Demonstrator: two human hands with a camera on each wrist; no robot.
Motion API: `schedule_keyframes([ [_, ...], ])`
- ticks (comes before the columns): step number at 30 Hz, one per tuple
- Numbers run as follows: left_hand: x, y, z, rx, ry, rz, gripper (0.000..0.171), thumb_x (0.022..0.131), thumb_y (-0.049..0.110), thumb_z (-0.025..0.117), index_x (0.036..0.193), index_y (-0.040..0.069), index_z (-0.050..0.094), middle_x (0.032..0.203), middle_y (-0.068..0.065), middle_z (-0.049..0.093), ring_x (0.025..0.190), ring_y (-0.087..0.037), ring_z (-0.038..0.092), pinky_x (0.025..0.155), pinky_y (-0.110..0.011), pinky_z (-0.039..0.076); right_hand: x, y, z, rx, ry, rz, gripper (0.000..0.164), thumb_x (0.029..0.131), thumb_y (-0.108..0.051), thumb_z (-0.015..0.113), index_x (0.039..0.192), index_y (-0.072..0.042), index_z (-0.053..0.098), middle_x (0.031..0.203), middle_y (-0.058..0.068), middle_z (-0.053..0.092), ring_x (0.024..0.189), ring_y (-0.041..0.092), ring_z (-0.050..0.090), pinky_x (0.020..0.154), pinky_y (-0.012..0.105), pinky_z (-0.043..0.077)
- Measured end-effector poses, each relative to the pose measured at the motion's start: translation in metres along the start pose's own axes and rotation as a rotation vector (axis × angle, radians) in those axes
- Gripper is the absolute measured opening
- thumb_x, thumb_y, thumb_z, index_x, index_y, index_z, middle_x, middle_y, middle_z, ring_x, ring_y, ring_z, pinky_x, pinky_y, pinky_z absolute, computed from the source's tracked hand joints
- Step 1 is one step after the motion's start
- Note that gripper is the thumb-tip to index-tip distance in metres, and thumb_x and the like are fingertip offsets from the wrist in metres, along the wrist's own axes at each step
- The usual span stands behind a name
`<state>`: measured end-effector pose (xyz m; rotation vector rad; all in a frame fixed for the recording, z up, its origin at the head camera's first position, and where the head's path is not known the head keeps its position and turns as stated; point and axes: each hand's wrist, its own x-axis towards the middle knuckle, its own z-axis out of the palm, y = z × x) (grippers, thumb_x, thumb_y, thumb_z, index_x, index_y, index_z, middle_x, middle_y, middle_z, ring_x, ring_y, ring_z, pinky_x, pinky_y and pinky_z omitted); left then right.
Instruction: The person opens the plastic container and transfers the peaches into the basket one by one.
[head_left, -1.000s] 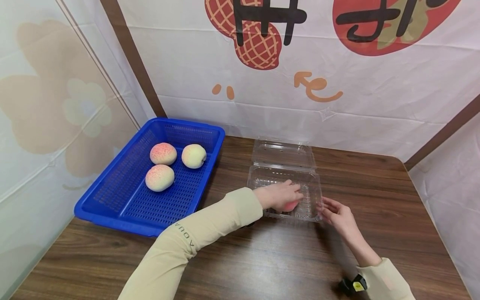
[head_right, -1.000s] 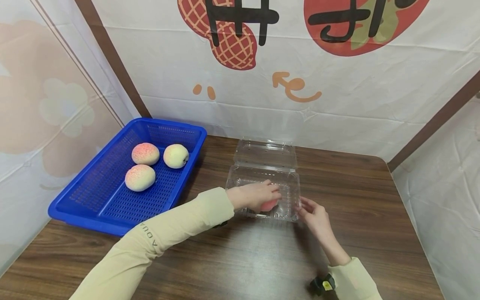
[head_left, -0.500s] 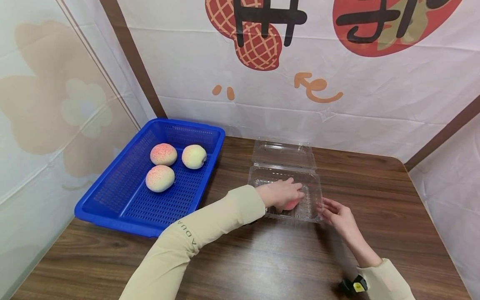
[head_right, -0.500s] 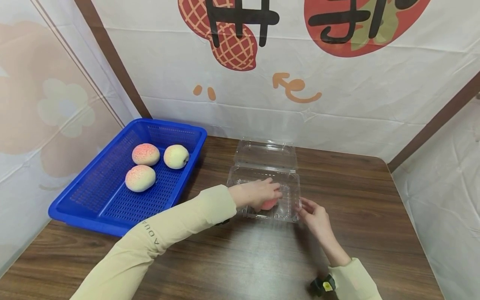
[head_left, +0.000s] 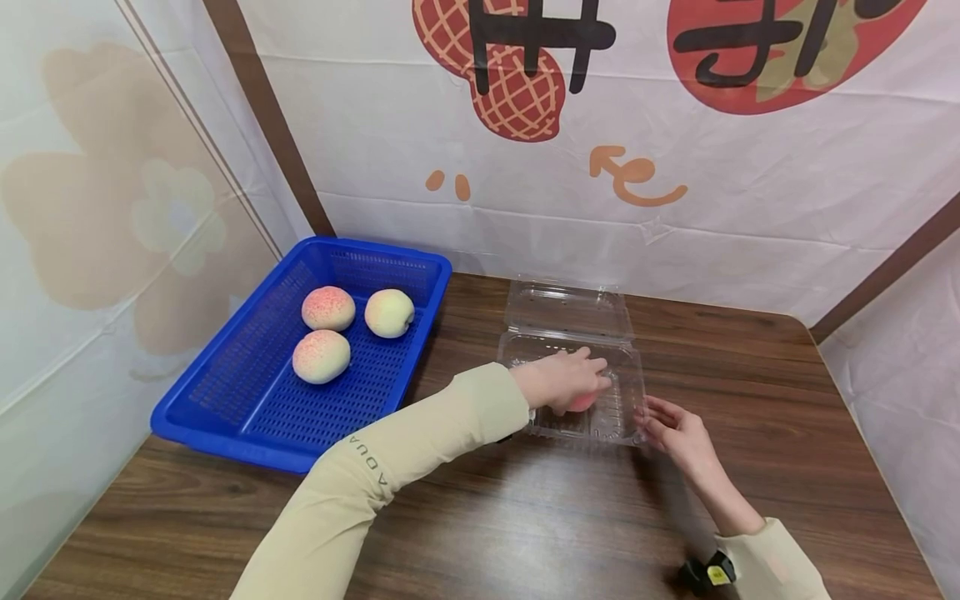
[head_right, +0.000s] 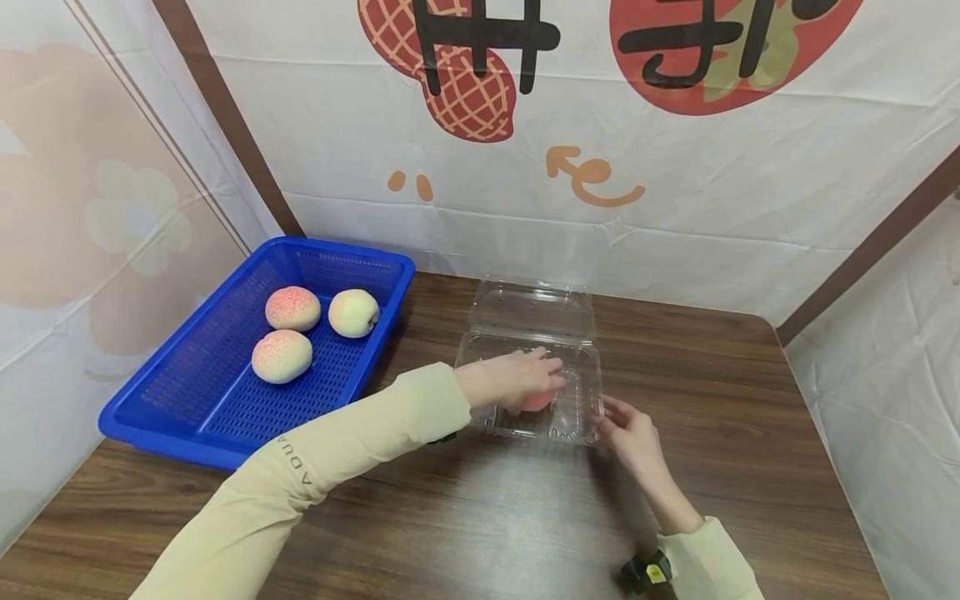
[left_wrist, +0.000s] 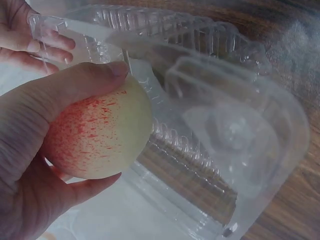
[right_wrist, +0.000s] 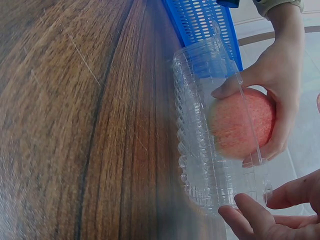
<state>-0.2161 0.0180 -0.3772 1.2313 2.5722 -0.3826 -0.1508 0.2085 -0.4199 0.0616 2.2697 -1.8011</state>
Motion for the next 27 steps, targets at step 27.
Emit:
schedule_keyframes([
  [27,-0.013,-0.015,-0.011,0.106,0.22,0.074,0.036,0.082,0.006,0.055,0.116,0.018,0.053,0.117,-0.002,0.047,0.105,-0.021,0.042,0.084,-0.036,0.045,0.001,0.002,-0.001,-0.017,-0.007,0.019,0.044,0.093,0.001,0.042,0.131,0.017,0.03,0.123,0.035,0.046,0.084,-0.004,0.058,0.072,0.016,0.049],
])
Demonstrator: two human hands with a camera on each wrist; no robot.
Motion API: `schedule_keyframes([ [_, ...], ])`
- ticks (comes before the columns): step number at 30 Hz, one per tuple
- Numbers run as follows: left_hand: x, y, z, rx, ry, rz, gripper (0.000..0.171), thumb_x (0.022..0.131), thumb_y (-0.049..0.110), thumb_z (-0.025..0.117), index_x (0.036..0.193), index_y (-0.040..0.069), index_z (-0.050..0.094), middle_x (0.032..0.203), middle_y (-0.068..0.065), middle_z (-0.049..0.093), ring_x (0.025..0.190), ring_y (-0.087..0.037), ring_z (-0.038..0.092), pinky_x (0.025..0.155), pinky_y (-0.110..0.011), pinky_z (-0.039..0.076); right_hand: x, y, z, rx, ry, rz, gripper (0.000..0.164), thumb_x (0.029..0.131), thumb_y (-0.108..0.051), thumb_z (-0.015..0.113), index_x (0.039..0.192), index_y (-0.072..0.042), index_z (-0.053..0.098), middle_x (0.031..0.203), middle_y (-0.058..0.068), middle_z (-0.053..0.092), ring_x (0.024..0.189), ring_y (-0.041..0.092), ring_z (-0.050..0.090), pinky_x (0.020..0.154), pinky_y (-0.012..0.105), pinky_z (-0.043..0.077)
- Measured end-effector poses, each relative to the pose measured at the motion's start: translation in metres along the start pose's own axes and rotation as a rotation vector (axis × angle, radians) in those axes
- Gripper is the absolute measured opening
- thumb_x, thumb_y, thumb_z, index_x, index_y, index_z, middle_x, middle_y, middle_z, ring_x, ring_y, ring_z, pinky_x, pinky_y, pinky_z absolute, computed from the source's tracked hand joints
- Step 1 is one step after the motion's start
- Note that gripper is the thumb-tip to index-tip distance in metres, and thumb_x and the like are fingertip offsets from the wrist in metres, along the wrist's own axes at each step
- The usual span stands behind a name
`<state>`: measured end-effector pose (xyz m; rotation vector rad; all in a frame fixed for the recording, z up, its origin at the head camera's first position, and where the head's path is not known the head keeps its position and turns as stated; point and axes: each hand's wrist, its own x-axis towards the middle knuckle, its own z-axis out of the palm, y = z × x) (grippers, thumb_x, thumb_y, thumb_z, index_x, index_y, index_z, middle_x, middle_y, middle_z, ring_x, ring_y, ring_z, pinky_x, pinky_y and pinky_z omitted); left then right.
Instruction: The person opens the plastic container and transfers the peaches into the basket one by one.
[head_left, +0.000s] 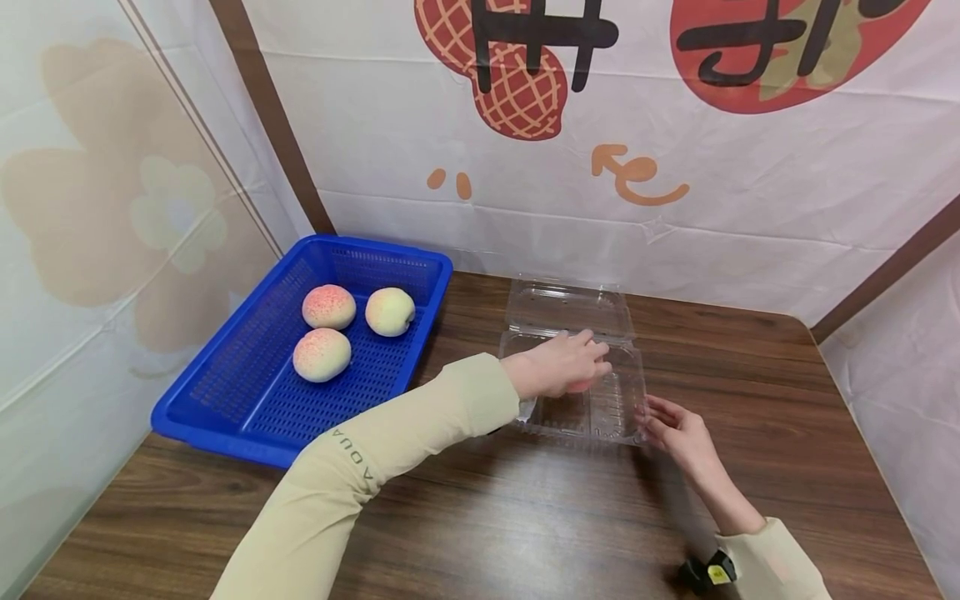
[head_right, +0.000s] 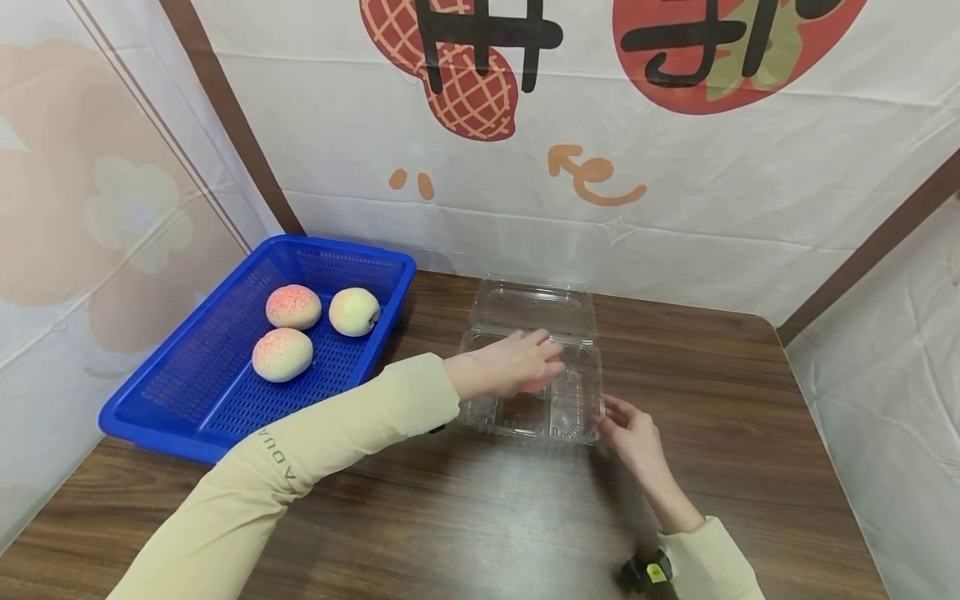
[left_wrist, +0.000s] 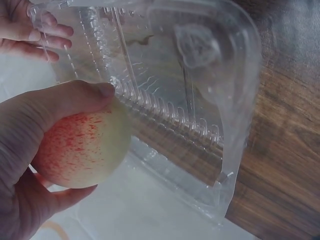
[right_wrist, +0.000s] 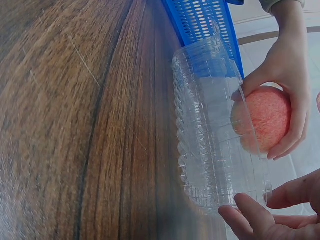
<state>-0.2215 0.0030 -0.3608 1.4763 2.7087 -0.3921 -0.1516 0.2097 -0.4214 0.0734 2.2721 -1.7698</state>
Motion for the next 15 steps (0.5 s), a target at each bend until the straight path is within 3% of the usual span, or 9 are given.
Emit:
schedule_keyframes([
  [4,-0.0011,-0.0025,-0.0001,-0.003,0.039,0.005,0.027,0.084,0.01,0.052,0.11,0.017,0.054,0.114,-0.002,0.048,0.103,-0.021,0.043,0.082,-0.037,0.045,-0.0003,0.0003,0.0001,-0.001,0.001,-0.006,0.043,0.093,0.001,0.042,0.131,0.018,0.031,0.122,0.035,0.046,0.084,-0.004,0.058,0.072,0.017,0.049],
  [15,-0.0016,-0.0081,0.0002,0.035,0.068,-0.02,0.024,0.086,0.014,0.054,0.11,0.019,0.053,0.112,-0.001,0.047,0.1,-0.021,0.043,0.073,-0.033,0.044,-0.0003,0.0003,0.0002,0.005,-0.005,-0.013,0.043,0.092,0.001,0.042,0.13,0.018,0.031,0.122,0.037,0.045,0.085,-0.003,0.058,0.073,0.016,0.049],
])
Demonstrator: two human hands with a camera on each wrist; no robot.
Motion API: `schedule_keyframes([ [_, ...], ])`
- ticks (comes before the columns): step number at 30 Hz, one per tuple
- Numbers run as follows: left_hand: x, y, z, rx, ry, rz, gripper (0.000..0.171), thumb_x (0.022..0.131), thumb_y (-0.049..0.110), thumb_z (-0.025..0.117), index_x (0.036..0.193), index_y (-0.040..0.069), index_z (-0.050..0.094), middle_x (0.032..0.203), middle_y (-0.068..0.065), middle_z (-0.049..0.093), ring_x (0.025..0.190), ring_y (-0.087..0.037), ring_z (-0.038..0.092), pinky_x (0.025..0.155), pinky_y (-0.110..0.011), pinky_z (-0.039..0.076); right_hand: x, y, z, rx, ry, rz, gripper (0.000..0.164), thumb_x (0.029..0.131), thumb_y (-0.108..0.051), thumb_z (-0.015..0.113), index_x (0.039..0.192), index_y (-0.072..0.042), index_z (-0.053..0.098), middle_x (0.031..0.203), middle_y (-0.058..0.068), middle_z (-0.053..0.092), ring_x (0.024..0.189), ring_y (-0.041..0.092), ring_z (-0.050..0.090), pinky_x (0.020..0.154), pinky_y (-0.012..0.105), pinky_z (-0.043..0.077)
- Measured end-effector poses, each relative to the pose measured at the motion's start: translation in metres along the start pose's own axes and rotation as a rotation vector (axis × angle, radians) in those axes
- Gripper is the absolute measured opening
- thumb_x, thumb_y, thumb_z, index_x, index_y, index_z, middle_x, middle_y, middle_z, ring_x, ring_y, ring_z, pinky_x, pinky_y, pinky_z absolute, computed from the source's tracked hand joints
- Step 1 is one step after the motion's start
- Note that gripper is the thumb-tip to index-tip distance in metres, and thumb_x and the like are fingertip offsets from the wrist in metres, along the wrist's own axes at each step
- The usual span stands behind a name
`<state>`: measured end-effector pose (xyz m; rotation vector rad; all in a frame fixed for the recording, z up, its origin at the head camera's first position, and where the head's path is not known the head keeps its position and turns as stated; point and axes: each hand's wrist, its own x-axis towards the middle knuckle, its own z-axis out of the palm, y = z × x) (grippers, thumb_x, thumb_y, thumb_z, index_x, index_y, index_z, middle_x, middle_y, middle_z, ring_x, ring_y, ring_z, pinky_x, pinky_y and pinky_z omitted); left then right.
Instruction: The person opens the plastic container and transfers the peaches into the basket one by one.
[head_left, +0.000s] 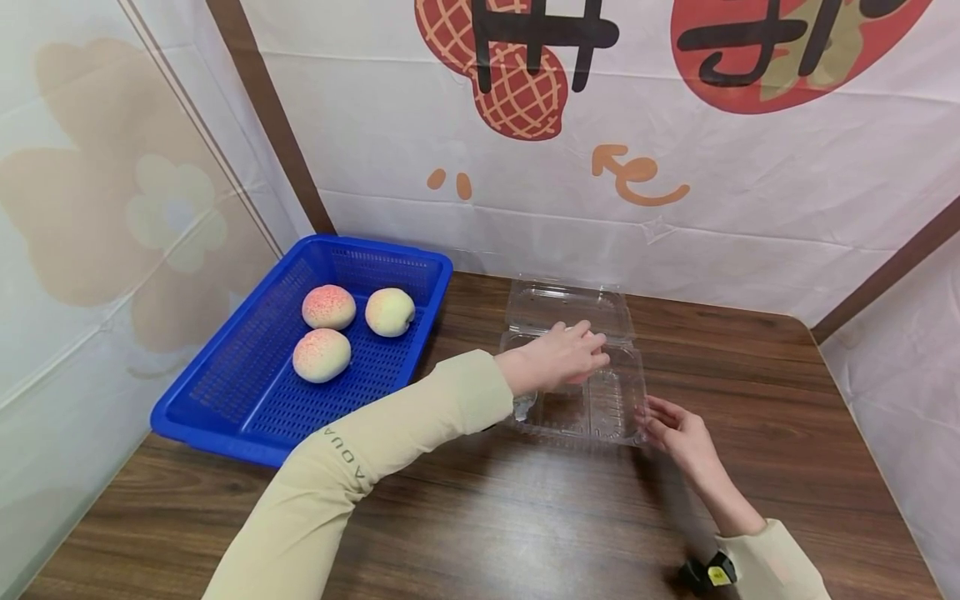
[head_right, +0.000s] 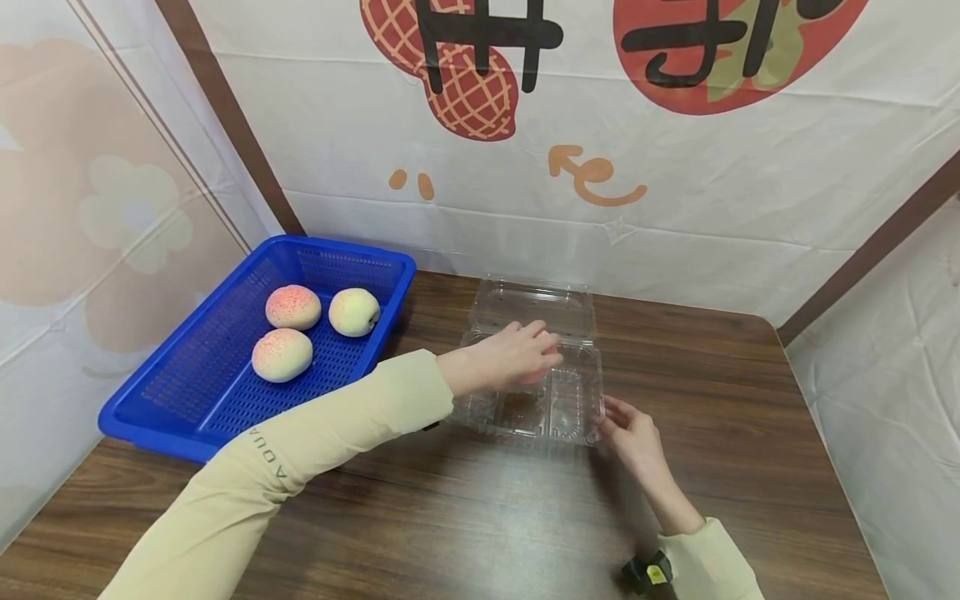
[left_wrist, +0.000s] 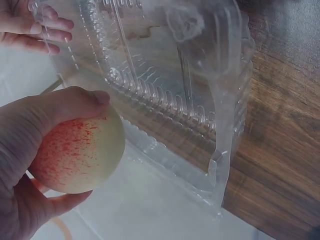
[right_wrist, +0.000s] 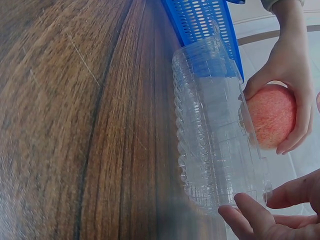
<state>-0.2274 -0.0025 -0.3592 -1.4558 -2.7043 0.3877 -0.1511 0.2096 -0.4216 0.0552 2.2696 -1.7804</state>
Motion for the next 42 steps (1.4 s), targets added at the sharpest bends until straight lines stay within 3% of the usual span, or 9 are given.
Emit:
schedule_keyframes([
  [12,-0.004,-0.002,-0.005,0.019,0.013,-0.04,0.038,0.083,0.008,0.06,0.118,0.02,0.051,0.118,-0.002,0.044,0.105,-0.023,0.041,0.075,-0.034,0.045,0.004,0.008,-0.002,0.018,0.001,0.005,0.045,0.093,-0.004,0.047,0.131,0.014,0.034,0.12,0.03,0.051,0.085,-0.003,0.059,0.073,0.018,0.049],
  [13,-0.004,-0.001,-0.005,0.026,0.023,-0.042,0.037,0.083,0.009,0.059,0.118,0.02,0.051,0.118,-0.002,0.044,0.105,-0.023,0.041,0.075,-0.034,0.045,0.0,0.0,0.001,-0.004,0.006,0.012,0.043,0.093,0.0,0.043,0.131,0.018,0.031,0.123,0.035,0.045,0.084,-0.004,0.058,0.073,0.017,0.049],
  [19,-0.005,-0.001,-0.006,0.055,0.102,-0.048,0.023,0.092,0.021,0.049,0.115,0.02,0.052,0.116,-0.001,0.045,0.104,-0.023,0.041,0.074,-0.033,0.045,0.0,0.0,0.001,-0.002,0.011,0.003,0.043,0.093,0.001,0.043,0.13,0.018,0.032,0.122,0.035,0.046,0.084,-0.003,0.058,0.072,0.017,0.049],
  [32,-0.009,0.001,-0.011,0.087,0.15,-0.07,0.028,0.09,0.027,0.053,0.118,0.021,0.051,0.121,-0.001,0.043,0.108,-0.023,0.04,0.076,-0.034,0.045,0.0,0.0,0.001,0.003,0.008,0.007,0.044,0.093,0.001,0.042,0.131,0.018,0.03,0.123,0.035,0.046,0.084,-0.004,0.058,0.073,0.017,0.049],
  [38,-0.011,0.0,-0.013,0.079,0.17,-0.098,0.03,0.089,0.022,0.055,0.118,0.021,0.05,0.122,-0.001,0.044,0.109,-0.024,0.04,0.078,-0.035,0.045,0.0,0.001,0.001,-0.002,0.014,0.009,0.043,0.093,0.001,0.042,0.131,0.019,0.03,0.122,0.034,0.047,0.084,-0.004,0.058,0.073,0.017,0.049],
  [42,-0.013,-0.001,-0.015,0.083,0.148,-0.123,0.039,0.085,0.016,0.059,0.122,0.021,0.047,0.127,-0.002,0.042,0.114,-0.025,0.038,0.081,-0.036,0.044,0.0,0.001,0.002,-0.001,0.014,0.009,0.043,0.092,0.002,0.042,0.13,0.018,0.031,0.122,0.034,0.047,0.084,-0.004,0.058,0.073,0.017,0.049],
])
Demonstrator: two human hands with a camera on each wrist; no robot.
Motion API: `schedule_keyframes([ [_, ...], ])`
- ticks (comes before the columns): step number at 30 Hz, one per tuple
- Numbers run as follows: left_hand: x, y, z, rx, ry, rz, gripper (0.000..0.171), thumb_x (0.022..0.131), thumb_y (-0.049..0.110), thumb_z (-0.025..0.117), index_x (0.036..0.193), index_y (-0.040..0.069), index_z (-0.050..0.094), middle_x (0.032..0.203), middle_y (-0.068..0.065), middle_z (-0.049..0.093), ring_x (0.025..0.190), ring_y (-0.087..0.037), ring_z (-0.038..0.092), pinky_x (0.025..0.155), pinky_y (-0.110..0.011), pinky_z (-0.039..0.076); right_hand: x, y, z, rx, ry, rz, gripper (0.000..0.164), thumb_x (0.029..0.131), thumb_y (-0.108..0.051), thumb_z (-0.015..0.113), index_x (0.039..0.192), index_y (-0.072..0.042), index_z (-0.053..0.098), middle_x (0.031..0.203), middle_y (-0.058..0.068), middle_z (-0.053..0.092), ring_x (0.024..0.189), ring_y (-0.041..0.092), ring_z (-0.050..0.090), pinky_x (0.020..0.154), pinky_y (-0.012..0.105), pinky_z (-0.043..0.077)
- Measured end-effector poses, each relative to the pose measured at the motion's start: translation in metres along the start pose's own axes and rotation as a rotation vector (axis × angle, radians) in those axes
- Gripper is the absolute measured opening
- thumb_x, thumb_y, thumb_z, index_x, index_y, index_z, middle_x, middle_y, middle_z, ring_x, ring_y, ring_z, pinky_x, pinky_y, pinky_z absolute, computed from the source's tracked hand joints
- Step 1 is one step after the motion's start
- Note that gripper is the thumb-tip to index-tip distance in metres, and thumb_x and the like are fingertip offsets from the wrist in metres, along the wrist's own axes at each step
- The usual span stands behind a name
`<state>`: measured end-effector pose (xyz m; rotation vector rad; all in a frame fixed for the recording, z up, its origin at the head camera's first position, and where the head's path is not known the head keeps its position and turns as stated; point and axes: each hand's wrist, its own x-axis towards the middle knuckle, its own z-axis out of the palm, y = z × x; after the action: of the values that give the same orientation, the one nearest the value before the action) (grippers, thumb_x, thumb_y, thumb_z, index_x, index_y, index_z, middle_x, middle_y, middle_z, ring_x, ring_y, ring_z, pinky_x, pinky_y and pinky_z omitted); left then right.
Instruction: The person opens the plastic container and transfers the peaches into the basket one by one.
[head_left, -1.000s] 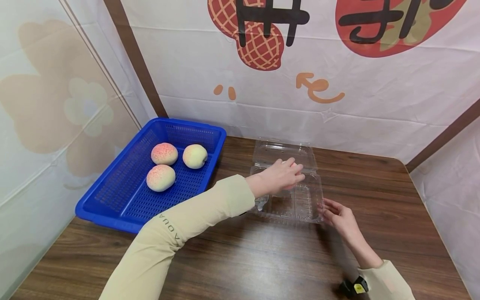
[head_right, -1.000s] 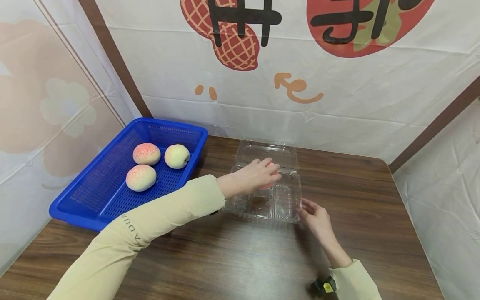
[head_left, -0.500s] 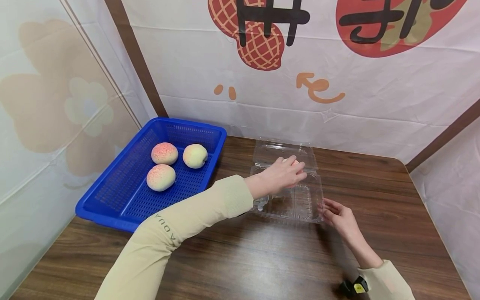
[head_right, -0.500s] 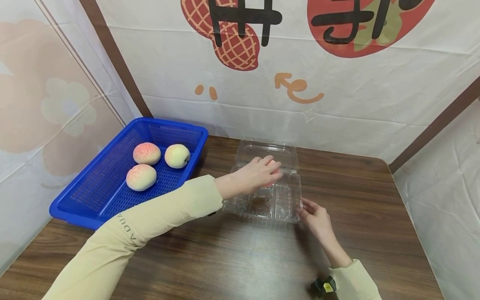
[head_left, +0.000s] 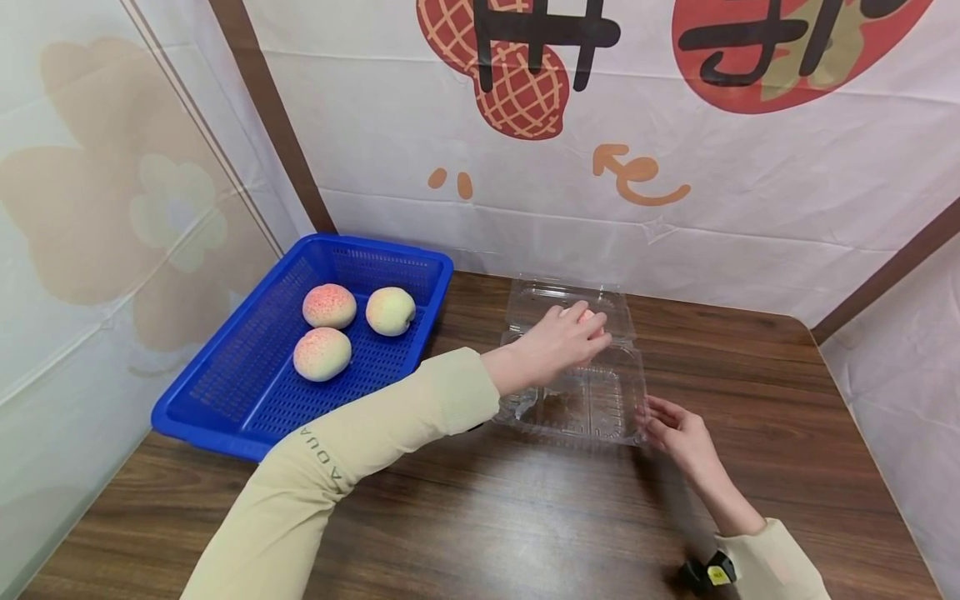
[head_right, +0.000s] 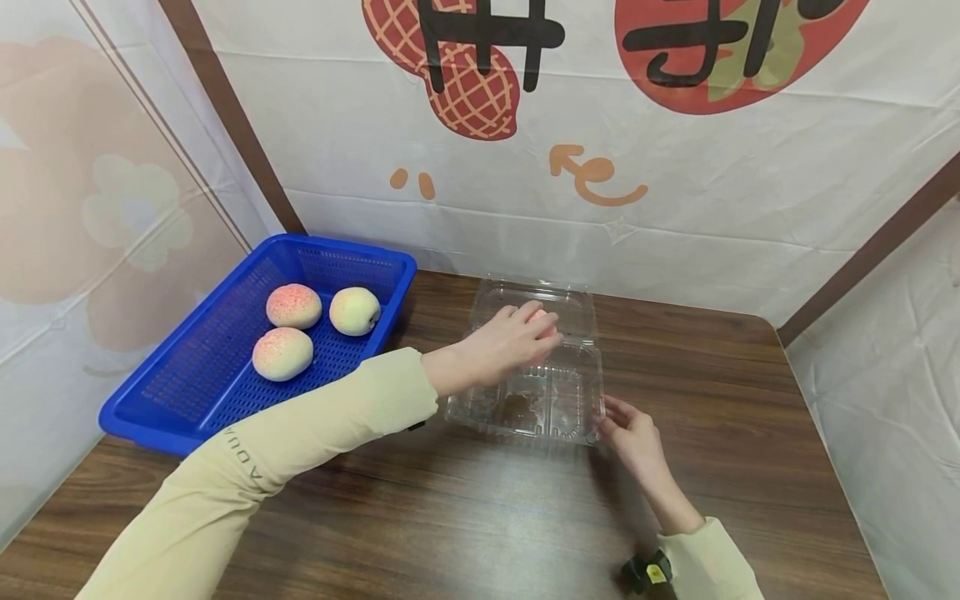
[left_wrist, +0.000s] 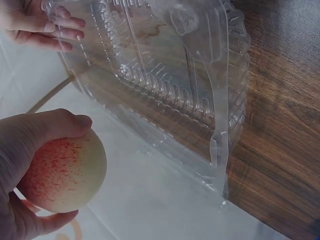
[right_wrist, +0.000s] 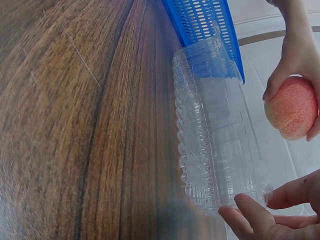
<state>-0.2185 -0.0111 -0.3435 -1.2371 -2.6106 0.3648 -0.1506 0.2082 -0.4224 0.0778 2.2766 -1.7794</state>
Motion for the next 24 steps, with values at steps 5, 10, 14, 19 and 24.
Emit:
schedule_keyframes([
  [5,-0.002,-0.003,-0.003,-0.021,-0.041,-0.028,0.059,0.076,0.006,0.067,0.128,0.021,0.044,0.133,-0.003,0.039,0.119,-0.027,0.035,0.084,-0.038,0.042,0.0,0.0,0.0,0.0,0.0,-0.003,0.043,0.092,0.002,0.042,0.13,0.019,0.031,0.122,0.035,0.047,0.084,-0.004,0.058,0.073,0.017,0.049],
  [10,-0.004,-0.006,-0.005,-0.052,-0.053,-0.041,0.064,0.075,0.003,0.067,0.131,0.021,0.042,0.135,-0.005,0.037,0.121,-0.028,0.033,0.086,-0.039,0.042,0.0,0.0,0.0,0.005,-0.002,-0.012,0.043,0.092,0.003,0.042,0.13,0.019,0.031,0.122,0.036,0.046,0.084,-0.004,0.058,0.073,0.017,0.049],
  [14,-0.005,-0.008,-0.006,-0.066,0.001,-0.043,0.055,0.078,0.005,0.063,0.128,0.02,0.045,0.132,-0.005,0.04,0.118,-0.027,0.036,0.083,-0.039,0.044,-0.001,0.0,0.0,0.008,-0.004,-0.014,0.043,0.092,0.003,0.042,0.13,0.019,0.031,0.122,0.035,0.046,0.084,-0.004,0.058,0.073,0.017,0.049],
  [19,-0.007,-0.011,-0.007,-0.08,0.054,-0.044,0.042,0.084,0.011,0.058,0.125,0.02,0.048,0.13,-0.005,0.043,0.114,-0.026,0.038,0.08,-0.038,0.045,-0.001,-0.001,0.0,0.014,-0.004,-0.008,0.043,0.092,0.003,0.042,0.13,0.019,0.03,0.121,0.035,0.047,0.085,-0.003,0.058,0.073,0.017,0.049],
  [24,-0.01,-0.013,-0.011,-0.107,0.041,-0.048,0.043,0.085,0.013,0.058,0.126,0.019,0.047,0.133,-0.006,0.041,0.119,-0.029,0.037,0.086,-0.041,0.043,-0.001,-0.002,0.0,0.014,-0.004,0.002,0.043,0.092,0.003,0.042,0.13,0.019,0.03,0.122,0.034,0.047,0.084,-0.003,0.058,0.073,0.017,0.049],
])
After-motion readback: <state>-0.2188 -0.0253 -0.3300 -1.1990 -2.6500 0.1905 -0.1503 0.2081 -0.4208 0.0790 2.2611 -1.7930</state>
